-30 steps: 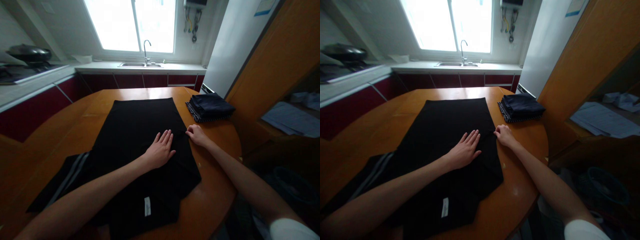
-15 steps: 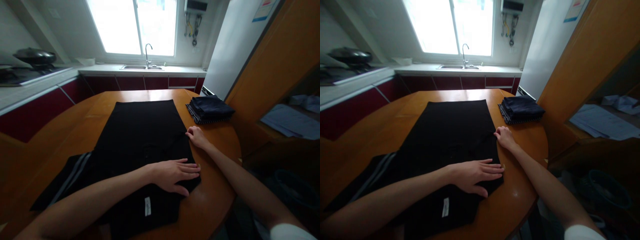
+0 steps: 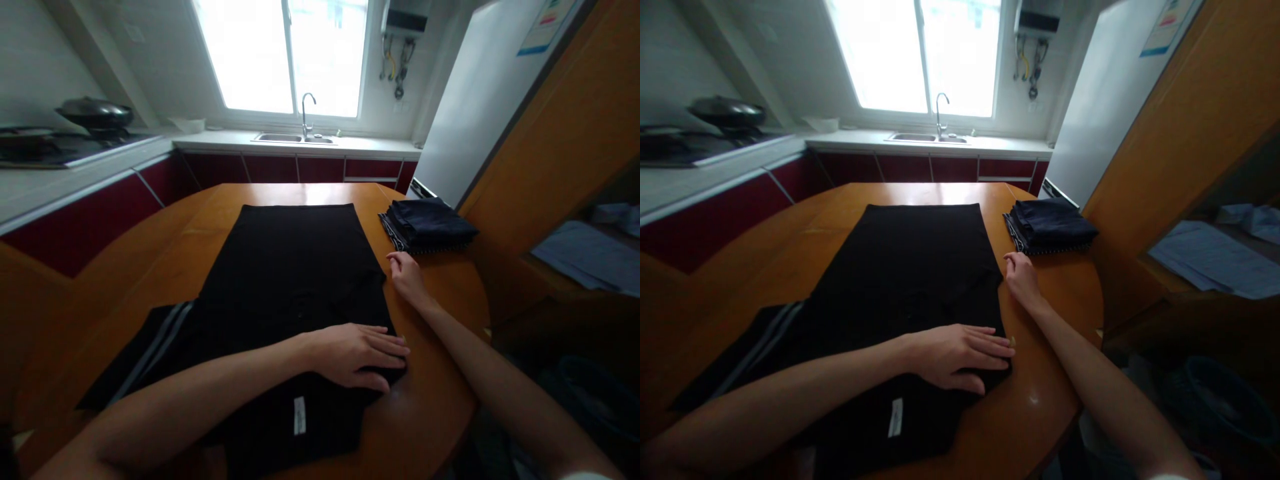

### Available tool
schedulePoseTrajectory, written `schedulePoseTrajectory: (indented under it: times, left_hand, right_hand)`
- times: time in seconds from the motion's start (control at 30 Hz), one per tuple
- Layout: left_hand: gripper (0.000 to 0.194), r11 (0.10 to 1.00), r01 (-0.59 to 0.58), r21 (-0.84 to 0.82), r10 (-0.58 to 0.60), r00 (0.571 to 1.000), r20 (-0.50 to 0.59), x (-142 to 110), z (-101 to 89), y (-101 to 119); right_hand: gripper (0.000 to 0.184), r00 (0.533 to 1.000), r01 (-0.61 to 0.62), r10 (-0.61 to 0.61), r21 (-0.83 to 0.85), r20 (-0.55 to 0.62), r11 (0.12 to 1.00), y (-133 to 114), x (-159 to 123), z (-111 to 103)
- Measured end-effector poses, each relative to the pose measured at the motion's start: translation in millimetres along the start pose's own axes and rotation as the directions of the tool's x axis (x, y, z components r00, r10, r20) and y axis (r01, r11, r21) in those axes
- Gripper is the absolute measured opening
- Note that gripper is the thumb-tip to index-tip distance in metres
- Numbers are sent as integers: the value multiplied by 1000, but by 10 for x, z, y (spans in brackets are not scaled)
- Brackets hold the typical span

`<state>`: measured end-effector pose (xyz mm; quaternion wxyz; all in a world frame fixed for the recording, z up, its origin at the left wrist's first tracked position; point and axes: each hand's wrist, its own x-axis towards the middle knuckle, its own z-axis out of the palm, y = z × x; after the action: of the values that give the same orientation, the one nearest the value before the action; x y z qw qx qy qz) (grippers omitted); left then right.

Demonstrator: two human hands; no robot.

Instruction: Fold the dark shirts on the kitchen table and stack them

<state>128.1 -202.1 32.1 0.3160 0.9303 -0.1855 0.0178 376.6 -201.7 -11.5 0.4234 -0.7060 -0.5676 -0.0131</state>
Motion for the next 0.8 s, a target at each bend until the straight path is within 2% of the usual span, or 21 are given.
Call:
schedulePoseTrajectory:
  times: [0.07,0.17,0.23,0.27,0.3,0.37,0.47,0.53,0.6,0.67,0.77,0.8]
  left_hand:
    - [56,994,78,80,-73,996,-55,-5,15,-33]
    - [69,980,126,155,-117,991,-66,-25,60,-86]
    - [71,979,110,169,-104,994,-44,-39,79,-109]
    - [71,980,100,173,-96,995,-35,-43,82,-115]
    - [70,980,94,175,-89,996,-31,-45,80,-118]
    - [71,980,86,178,-82,996,-26,-45,67,-115]
    - [72,979,91,181,-88,996,-23,-40,44,-105]
    - [71,980,95,174,-93,995,-22,-41,33,-101]
    - [70,983,90,159,-89,996,-18,-47,24,-103]
    - [66,988,78,131,-77,997,-6,-55,12,-113]
    - [61,996,65,66,-66,998,13,-64,-12,-134]
    - [59,997,63,42,-63,998,15,-65,-21,-141]
  right_hand:
    - [36,993,115,-116,30,21,993,-108,-63,-11]
    - [45,939,247,-241,3,246,969,-190,-148,32]
    - [53,890,248,-195,-79,412,966,-139,-150,82]
    - [56,879,227,-146,-128,453,966,-87,-130,104]
    - [58,883,197,-100,-170,458,966,-28,-99,121]
    - [57,922,132,-47,-198,384,971,80,-21,136]
    - [48,975,53,-25,-119,223,991,140,63,113]
    - [45,989,15,-8,-46,146,999,109,66,84]
    - [43,992,11,-14,23,123,1000,57,29,51]
    - [45,978,51,-69,92,198,994,25,-29,21]
    - [63,894,136,-177,128,411,982,62,-88,-9]
    - [65,876,146,-184,117,446,982,94,-88,-14]
